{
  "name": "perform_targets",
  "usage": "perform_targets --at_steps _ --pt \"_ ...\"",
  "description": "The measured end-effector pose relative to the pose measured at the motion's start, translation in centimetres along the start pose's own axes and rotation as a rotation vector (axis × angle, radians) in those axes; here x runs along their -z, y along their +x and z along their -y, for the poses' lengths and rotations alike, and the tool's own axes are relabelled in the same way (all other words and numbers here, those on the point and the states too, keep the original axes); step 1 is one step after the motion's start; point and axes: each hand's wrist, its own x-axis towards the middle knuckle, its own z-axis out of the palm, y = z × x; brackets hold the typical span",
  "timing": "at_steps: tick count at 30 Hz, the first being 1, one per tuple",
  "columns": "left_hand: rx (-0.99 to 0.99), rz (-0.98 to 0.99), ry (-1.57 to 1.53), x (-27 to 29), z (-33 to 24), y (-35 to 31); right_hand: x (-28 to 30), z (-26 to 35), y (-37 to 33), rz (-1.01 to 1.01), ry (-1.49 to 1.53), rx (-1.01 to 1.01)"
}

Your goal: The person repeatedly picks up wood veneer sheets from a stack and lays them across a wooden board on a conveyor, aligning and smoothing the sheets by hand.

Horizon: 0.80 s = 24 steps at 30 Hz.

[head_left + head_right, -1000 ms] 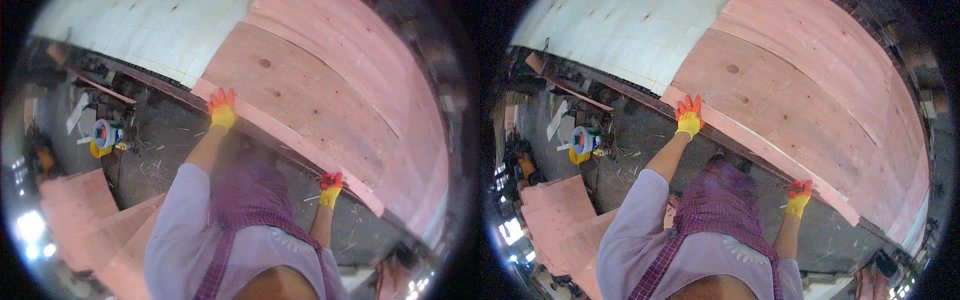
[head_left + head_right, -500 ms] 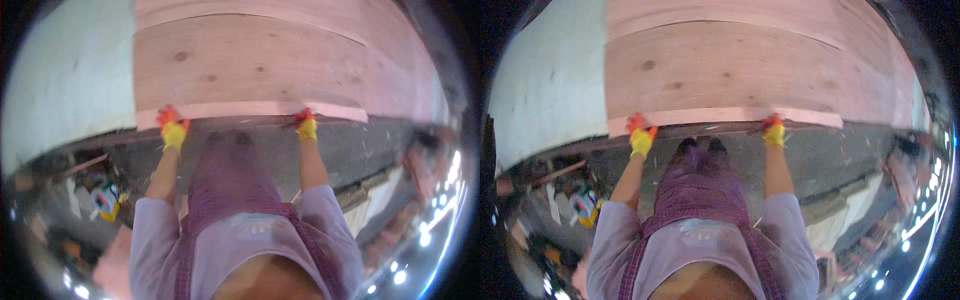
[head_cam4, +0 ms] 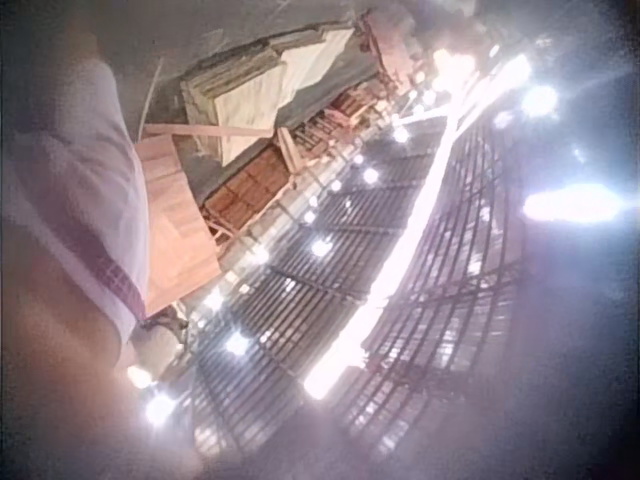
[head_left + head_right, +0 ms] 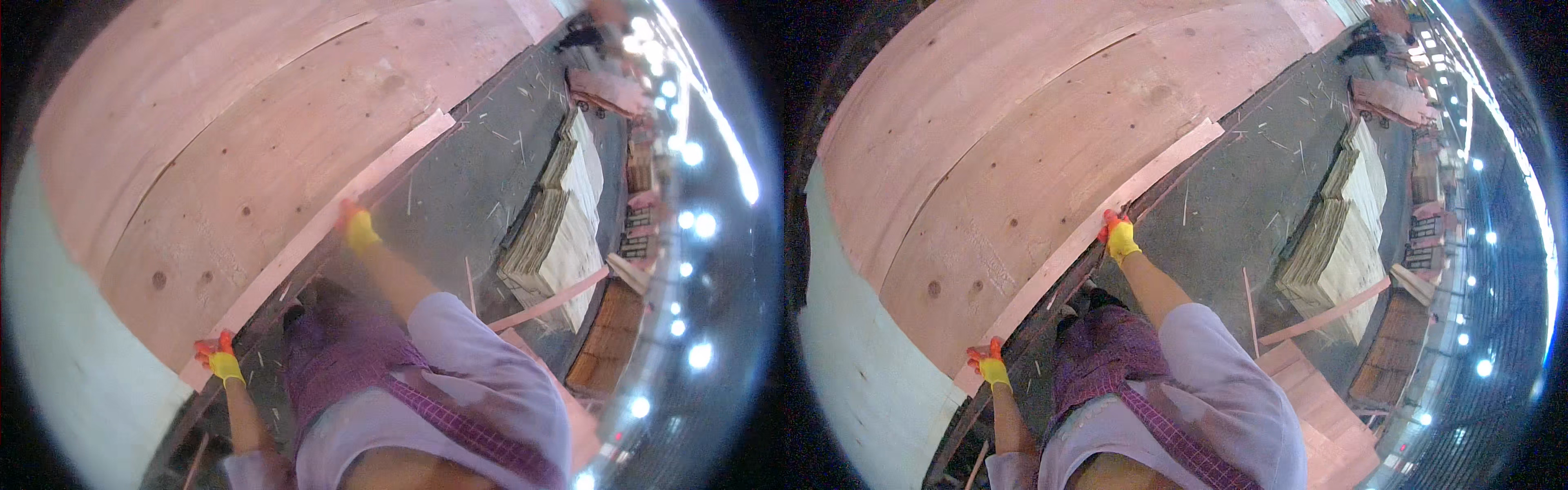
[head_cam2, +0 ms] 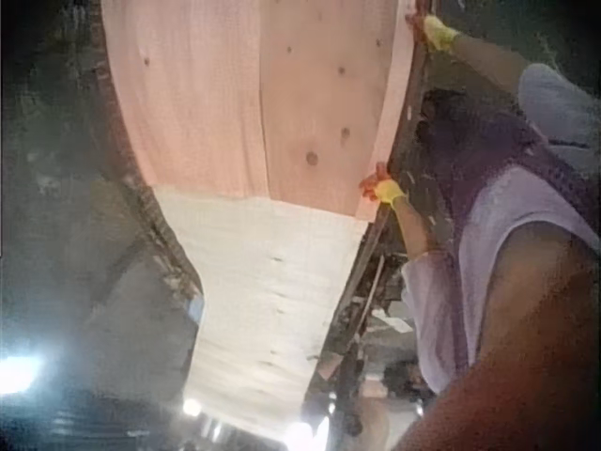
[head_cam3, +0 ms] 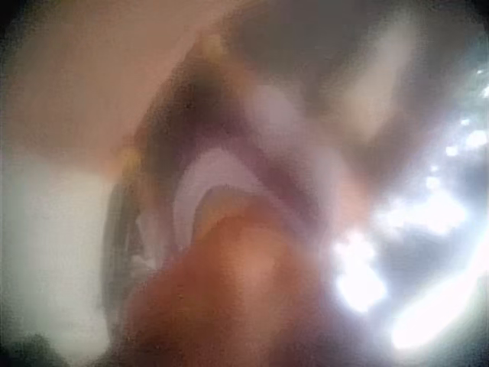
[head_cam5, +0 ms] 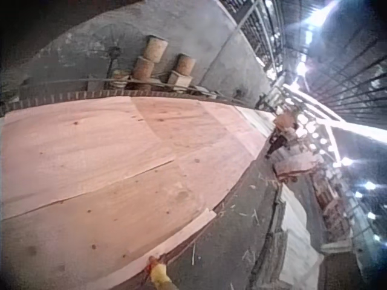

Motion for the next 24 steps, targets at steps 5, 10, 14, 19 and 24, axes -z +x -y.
perform_targets --at_steps 5,10,14,19,24 --pt "-0.055 -0.054 0.109 -0.5 1.0 0.2 -0.9 1.4 -1.9 0.005 -0.061 -0.027" --pt "-0.026 -0.015 0.059 -1.1 -0.5 1.2 -0.5 1.0 0.4 0.077 -0.036 0.043" --pt "0.033 0.022 0.116 -0.4 -2.1 0.4 -0.9 1.7 1.8 0.028 -0.067 -0.005" --pt "0.105 0.130 0.220 0.1 -4.3 0.2 1.6 0.2 6.6 0.151 -0.441 0.202" --pt "0.168 0.252 0.244 -0.5 -7.2 0.1 4.6 2.4 10.5 0.342 -0.879 0.237"
